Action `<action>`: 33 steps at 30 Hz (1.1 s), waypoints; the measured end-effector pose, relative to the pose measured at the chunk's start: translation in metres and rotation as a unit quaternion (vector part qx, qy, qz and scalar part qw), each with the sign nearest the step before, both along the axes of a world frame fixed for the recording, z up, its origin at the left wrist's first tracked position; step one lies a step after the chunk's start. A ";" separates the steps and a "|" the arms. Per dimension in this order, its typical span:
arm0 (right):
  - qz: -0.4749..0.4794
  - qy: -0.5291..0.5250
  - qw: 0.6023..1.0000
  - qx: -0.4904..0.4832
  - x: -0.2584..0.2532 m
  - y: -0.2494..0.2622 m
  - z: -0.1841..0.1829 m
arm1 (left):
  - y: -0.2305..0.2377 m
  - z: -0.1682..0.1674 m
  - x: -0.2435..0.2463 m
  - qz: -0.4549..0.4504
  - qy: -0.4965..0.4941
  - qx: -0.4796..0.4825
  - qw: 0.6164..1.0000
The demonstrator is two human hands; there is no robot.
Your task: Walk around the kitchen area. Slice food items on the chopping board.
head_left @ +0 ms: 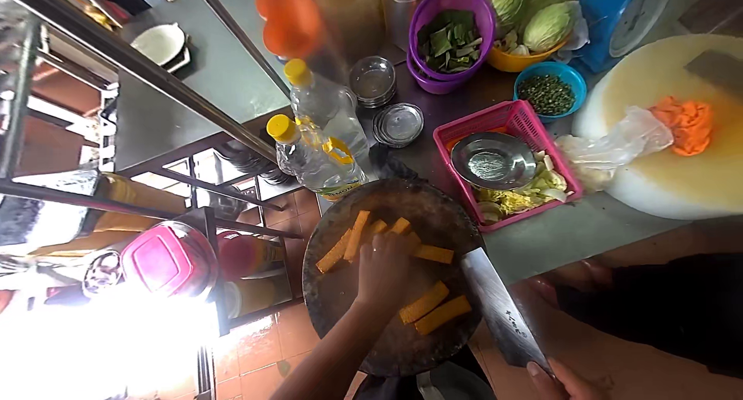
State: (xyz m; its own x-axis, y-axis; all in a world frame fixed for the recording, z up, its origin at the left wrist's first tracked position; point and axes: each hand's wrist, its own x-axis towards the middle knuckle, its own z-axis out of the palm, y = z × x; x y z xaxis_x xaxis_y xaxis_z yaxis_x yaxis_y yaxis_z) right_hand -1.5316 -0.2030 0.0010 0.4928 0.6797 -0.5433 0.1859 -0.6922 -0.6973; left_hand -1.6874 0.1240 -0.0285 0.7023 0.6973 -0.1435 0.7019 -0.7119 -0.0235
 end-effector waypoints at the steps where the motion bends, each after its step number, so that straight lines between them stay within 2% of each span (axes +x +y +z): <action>1: 0.002 0.004 1.000 0.000 0.002 -0.001 0.000 | 0.002 0.001 0.003 -0.018 0.002 -0.001 1.000; 6: 0.007 0.015 1.000 0.013 0.007 -0.003 -0.006 | -0.010 0.003 -0.007 -0.148 -0.059 -0.077 0.984; 9: -0.008 0.038 0.999 0.010 0.006 -0.002 -0.005 | -0.012 -0.012 0.000 -0.197 -0.113 -0.052 0.972; 12: -0.013 0.049 0.999 0.003 0.005 -0.002 -0.004 | 0.000 -0.023 0.018 -0.218 -0.111 -0.045 0.969; 15: -0.032 0.066 0.997 0.004 0.003 0.000 -0.002 | 0.004 -0.023 0.033 -0.195 -0.074 -0.080 0.975; 19: -0.030 0.063 0.998 0.003 0.000 0.001 0.000 | -0.005 -0.010 0.030 -0.111 -0.049 -0.167 0.978; 23: 0.022 -0.023 0.999 0.011 -0.003 0.006 0.006 | -0.023 0.002 -0.010 -0.077 -0.059 -0.187 0.978; 27: 0.058 -0.130 0.990 0.011 -0.014 0.022 0.016 | -0.060 0.003 -0.037 -0.040 -0.061 -0.195 0.978; 33: 0.128 -0.221 0.967 0.026 -0.046 0.050 0.011 | -0.081 -0.050 -0.053 -0.060 -0.184 -0.026 0.981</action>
